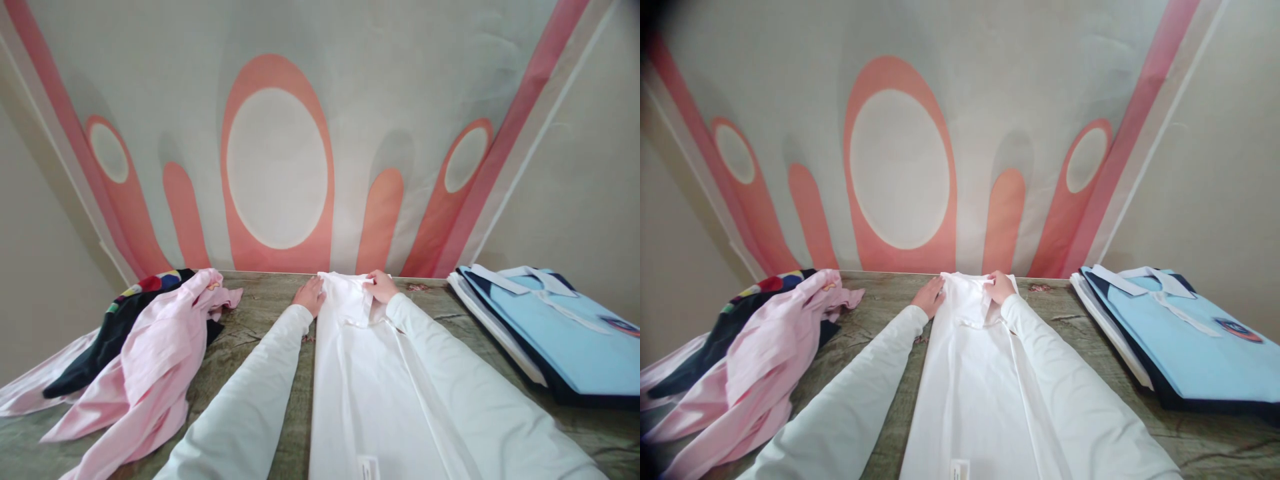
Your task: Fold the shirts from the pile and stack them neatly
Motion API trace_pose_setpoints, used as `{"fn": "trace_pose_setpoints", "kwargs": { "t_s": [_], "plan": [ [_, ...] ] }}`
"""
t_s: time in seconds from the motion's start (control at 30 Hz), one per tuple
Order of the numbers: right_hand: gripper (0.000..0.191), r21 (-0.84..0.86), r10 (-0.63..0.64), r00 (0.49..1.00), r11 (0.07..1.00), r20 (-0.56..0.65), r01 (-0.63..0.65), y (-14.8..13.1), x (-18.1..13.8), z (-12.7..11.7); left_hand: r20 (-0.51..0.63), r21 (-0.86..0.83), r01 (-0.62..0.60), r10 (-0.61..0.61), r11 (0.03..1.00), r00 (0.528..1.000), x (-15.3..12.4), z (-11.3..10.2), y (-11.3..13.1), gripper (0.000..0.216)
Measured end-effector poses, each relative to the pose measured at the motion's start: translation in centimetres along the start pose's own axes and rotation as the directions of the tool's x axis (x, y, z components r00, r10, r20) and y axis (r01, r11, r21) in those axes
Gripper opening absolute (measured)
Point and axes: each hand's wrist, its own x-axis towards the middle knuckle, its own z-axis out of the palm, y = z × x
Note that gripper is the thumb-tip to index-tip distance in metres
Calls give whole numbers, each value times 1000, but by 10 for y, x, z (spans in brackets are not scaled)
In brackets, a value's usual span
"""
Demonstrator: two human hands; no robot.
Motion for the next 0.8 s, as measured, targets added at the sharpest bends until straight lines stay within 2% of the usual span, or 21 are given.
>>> {"fn": "trace_pose_setpoints", "kwargs": {
  "t_s": [0.13, 0.27, 0.4, 0.57, 0.7, 0.8],
  "plan": [
    [23, -26, 8, 1000, 1000, -10, -8, 10, -3, 7, 96, 83, 0, -8, 997, 995, -3, -2, 4, 45],
    [23, -44, -14, 1000, 999, -21, 13, 12, -5, 10, 117, 110, 8, -21, 994, 993, -2, -4, 10, 45],
    [21, -67, -30, 999, 997, -29, 28, 11, -7, 10, 146, 81, -63, 50, 995, 988, 0, -2, 15, 43],
    [25, -111, -51, 998, 993, -21, 49, 9, -13, 9, 179, 39, -69, 61, 997, 982, 0, 3, 17, 45],
    [29, -181, -52, 998, 982, -21, 47, 7, -12, 2, 175, 79, -74, 59, 994, 983, -2, 3, 18, 49],
    [31, -235, -51, 999, 971, -4, 49, 2, -14, -12, 173, 99, -82, 64, 992, 983, -2, 2, 19, 51]
  ]
}}
